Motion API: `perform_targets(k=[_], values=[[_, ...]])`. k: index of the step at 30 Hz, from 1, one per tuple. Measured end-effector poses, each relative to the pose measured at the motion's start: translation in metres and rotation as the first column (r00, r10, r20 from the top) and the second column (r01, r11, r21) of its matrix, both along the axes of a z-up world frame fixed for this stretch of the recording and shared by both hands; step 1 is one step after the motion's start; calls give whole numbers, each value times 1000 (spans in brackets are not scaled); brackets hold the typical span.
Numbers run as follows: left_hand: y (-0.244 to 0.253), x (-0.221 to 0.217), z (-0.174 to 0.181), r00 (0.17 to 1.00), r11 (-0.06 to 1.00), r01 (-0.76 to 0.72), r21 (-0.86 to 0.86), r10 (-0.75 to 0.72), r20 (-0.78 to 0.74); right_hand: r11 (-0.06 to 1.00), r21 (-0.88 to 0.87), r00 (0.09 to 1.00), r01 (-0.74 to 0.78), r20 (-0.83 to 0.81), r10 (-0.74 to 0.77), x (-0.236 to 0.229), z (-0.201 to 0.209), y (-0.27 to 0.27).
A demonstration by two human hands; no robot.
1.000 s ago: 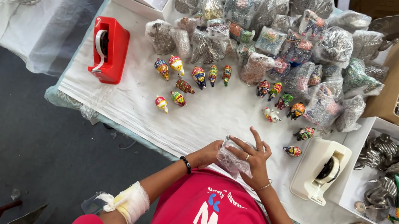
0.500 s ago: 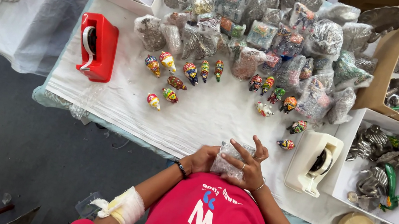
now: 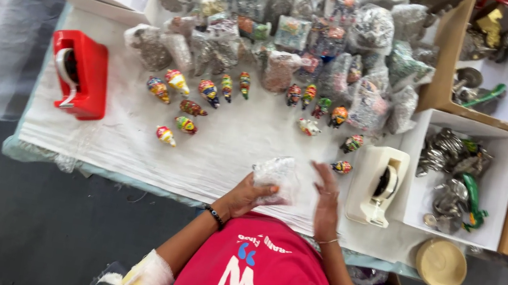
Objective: The person wraps small, colorful, fish-shaped decorations in bubble wrap. They pick up a decoration, place it on a sheet of bubble wrap, fold the wrap around it, and secure it with tape. The wrapped items are then placed into a cardboard box.
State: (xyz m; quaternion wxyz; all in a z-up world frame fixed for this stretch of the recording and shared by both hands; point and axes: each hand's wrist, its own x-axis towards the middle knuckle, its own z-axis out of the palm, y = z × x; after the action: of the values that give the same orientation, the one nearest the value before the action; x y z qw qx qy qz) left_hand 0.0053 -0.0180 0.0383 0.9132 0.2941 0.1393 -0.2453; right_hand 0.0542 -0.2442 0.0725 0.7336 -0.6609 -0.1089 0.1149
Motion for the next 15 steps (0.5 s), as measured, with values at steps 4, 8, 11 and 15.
perform_targets(k=[4, 8, 11, 15], values=[[0, -2, -24, 1000, 998, -26, 66, 26, -6, 783, -224, 803, 581, 1, -596, 6, -23, -90], [1, 4, -28, 999, 990, -31, 136, 34, -14, 615, -454, 611, 644, -179, -771, 9, -8, -150], [5, 9, -21, 989, 976, -23, 217, 54, -138, 620, -746, 664, 244, -338, -668, 15, 3, -160], [9, 13, -12, 991, 969, 17, 246, 16, -133, 806, -564, 675, 180, -526, -518, 19, -13, -179]])
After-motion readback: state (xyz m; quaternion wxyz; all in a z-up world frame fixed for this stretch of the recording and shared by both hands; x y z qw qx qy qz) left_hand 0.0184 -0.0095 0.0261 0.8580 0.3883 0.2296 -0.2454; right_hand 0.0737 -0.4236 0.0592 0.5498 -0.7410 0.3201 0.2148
